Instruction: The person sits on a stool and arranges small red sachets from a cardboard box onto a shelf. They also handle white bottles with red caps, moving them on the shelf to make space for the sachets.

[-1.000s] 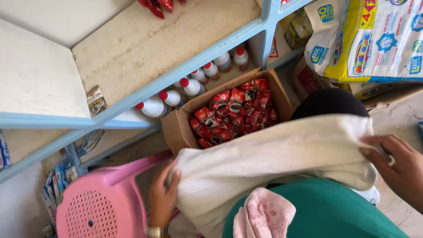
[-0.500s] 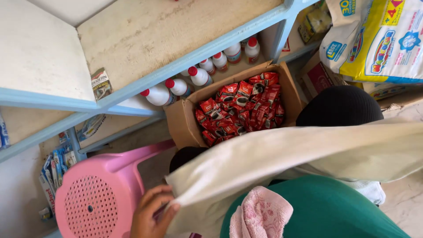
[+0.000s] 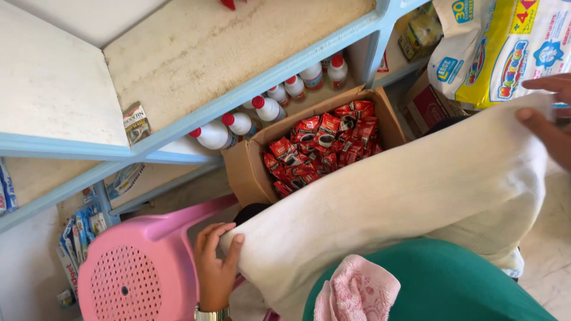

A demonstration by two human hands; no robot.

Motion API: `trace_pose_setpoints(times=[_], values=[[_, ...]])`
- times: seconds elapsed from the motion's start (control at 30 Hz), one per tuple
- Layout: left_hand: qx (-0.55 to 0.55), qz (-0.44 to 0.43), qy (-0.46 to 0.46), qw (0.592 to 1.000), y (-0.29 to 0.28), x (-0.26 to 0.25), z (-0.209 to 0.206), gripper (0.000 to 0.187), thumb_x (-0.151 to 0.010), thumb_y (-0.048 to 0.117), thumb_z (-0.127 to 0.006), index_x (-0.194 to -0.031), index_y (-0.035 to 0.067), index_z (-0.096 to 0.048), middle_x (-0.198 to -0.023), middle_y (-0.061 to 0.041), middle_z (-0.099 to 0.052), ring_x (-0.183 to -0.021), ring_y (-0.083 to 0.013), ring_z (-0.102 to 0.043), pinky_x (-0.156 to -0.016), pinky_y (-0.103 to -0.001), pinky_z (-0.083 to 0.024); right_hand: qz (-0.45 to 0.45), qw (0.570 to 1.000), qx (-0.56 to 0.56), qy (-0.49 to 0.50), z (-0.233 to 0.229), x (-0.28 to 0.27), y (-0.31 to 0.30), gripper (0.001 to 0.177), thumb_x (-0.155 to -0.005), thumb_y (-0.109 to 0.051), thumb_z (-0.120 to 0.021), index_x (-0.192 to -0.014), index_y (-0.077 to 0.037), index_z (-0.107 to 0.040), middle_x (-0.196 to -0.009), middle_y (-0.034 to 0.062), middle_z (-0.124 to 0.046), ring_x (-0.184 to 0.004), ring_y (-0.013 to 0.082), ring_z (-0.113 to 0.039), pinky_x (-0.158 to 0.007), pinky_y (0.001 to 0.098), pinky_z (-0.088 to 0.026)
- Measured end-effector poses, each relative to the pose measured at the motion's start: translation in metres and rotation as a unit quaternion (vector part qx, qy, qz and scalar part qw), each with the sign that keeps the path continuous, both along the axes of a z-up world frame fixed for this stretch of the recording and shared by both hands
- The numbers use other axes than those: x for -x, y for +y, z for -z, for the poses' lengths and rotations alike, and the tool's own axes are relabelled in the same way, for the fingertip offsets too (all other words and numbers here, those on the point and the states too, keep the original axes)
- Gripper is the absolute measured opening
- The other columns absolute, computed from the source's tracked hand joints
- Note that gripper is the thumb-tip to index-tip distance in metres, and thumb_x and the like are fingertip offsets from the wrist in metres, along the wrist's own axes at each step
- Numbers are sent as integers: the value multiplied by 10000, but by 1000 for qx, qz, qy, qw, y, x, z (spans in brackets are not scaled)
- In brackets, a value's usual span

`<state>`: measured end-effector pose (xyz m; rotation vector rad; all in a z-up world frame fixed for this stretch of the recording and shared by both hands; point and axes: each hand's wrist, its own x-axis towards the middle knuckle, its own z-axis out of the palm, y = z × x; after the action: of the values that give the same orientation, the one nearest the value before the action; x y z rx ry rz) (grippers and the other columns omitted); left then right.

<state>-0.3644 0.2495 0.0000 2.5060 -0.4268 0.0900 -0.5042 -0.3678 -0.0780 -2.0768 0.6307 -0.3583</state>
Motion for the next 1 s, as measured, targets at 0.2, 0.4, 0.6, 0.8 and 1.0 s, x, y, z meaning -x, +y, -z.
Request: trace_pose_setpoints(times=[0.2, 0.4, 0.6, 0.8, 1.0], values=[[42, -95, 65, 993, 8, -1, 17, 210, -912, 256, -747, -1047, 94, -741, -1021, -89, -647, -970, -255, -636, -868, -389, -507, -132, 952, 278, 6, -40, -20, 50, 407, -1006, -251, -664, -1376, -82, -645, -1378, 197, -639, -1298, 371, -620, -1146, 490, -469], [-16, 5, -18, 1000, -10, -8, 11, 279, -951, 254, -671, -1205, 146, -713, -1321, -112, -607, -1250, -320, -537, -1071, -457, -391, -194, 887, 402, 117, -47, -38, 66, 516, -962, -457, -583, -1405, -205, -659, -1462, 62, -619, -1256, 244, -628, -1096, 440, -476], [-145, 77, -74, 984, -76, -6, -27, 331, -941, 283, -625, -1260, 245, -703, -1436, -53, -584, -1324, -315, -501, -1093, -521, -308, -291, 797, 513, 127, -75, -60, 98, 591, -860, -534, -536, -1412, -326, -574, -1531, -9, -511, -1398, 202, -501, -1195, 525, -358], [-113, 163, -24, 980, -91, -17, 3, 393, -951, 365, -651, -1310, 211, -679, -1245, -68, -612, -1197, -306, -527, -1043, -522, -340, -540, 755, 362, 80, -46, -100, 150, 565, -898, -449, -535, -1450, -333, -497, -1569, 37, -422, -1422, 283, -400, -1163, 526, -241], [-84, 55, -129, 987, -35, -13, -4, 335, -892, 341, -707, -1178, 166, -724, -1097, -91, -652, -1071, -297, -561, -956, -475, -383, -647, 635, 263, 329, -14, -95, 165, 620, -972, -441, -508, -1572, -344, -381, -1682, 34, -234, -1472, 301, -262, -1206, 489, -195]])
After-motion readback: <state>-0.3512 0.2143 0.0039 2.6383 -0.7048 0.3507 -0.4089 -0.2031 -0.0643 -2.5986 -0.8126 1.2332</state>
